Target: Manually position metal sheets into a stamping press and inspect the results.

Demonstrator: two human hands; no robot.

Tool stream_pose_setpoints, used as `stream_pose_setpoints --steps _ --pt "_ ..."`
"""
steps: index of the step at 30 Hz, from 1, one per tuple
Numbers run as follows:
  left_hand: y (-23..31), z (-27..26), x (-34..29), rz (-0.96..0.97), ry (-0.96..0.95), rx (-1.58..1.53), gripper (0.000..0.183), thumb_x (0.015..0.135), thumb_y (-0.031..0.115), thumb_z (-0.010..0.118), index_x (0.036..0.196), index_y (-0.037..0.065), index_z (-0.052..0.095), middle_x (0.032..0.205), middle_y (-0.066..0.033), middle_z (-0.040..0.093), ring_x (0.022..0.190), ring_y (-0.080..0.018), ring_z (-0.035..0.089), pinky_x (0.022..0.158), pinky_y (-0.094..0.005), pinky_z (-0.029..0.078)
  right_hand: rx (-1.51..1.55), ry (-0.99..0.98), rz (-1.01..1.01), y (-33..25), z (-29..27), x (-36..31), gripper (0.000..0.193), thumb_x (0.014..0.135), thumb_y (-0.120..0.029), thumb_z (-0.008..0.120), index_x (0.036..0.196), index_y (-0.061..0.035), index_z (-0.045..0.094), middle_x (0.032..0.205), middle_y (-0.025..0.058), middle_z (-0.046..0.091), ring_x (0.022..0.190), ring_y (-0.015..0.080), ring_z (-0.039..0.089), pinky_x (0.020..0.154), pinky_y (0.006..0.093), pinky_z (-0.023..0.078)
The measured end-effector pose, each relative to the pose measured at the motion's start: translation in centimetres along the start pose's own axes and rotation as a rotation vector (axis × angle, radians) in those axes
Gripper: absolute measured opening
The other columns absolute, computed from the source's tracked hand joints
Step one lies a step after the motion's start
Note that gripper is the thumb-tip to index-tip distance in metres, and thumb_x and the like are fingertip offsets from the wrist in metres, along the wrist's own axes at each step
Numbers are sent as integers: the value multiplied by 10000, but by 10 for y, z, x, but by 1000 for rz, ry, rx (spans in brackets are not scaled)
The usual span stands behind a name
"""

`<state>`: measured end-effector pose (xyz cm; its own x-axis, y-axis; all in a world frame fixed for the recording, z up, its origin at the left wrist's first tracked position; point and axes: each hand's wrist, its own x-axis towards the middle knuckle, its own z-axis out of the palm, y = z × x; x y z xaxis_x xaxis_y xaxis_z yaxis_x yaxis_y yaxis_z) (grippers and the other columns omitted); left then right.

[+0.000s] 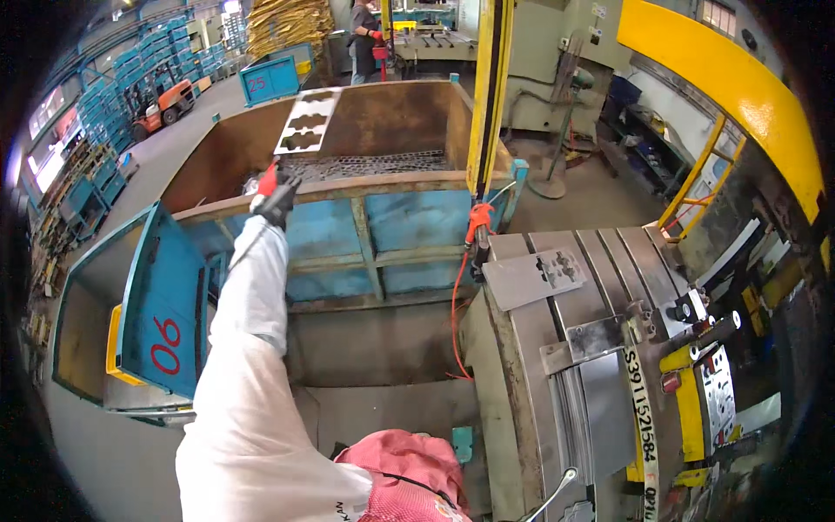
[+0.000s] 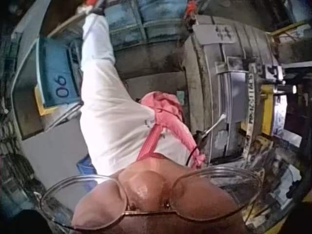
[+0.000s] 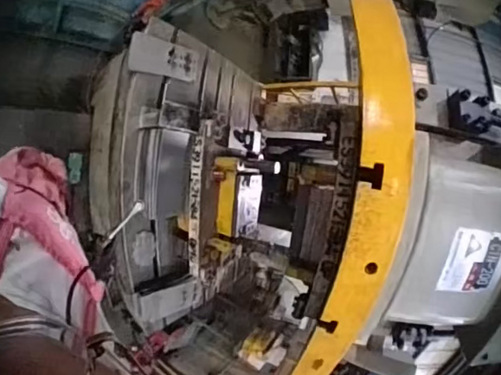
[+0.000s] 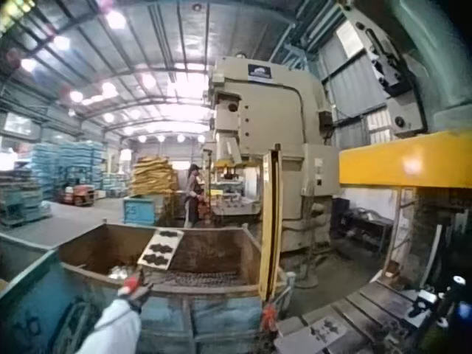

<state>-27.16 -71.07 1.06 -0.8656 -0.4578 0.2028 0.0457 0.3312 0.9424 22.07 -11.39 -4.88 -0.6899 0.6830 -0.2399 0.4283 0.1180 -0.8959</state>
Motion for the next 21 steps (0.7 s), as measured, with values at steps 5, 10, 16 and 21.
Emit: stream_pose_setpoints --steps 5,10,16,21 --pt "-21 176 -61 55 -109 110 605 800 420 542 1221 -1 436 1116 -242 540 1084 -370 479 895 -362 383 9 117 20 6 -9 -18 559 795 -129 558 1301 -40 337 797 34 514 636 119 491 541 258 419" --pt "-105 241 -236 -441 -914 -391 297 873 179 484 1152 83 519 967 -122 589 875 -203 578 725 -325 483 66 63 -18 15 -29 -46 571 785 -128 569 1299 -36 338 781 28 508 624 112 486 531 252 416" --pt "-98 305 -378 -523 -1126 -414 292 872 216 524 1126 71 524 943 -102 606 732 -211 592 595 -335 498 227 -20 88 5 -26 -36 620 761 -94 541 1335 -59 308 816 46 532 654 107 486 590 250 436" --pt "-32 304 -441 -501 -1340 -456 324 887 214 500 1173 63 503 1006 -129 607 836 -226 598 675 -323 493 250 32 67 11 -28 -39 618 773 -83 522 1345 -57 290 861 68 559 643 98 493 579 248 437"
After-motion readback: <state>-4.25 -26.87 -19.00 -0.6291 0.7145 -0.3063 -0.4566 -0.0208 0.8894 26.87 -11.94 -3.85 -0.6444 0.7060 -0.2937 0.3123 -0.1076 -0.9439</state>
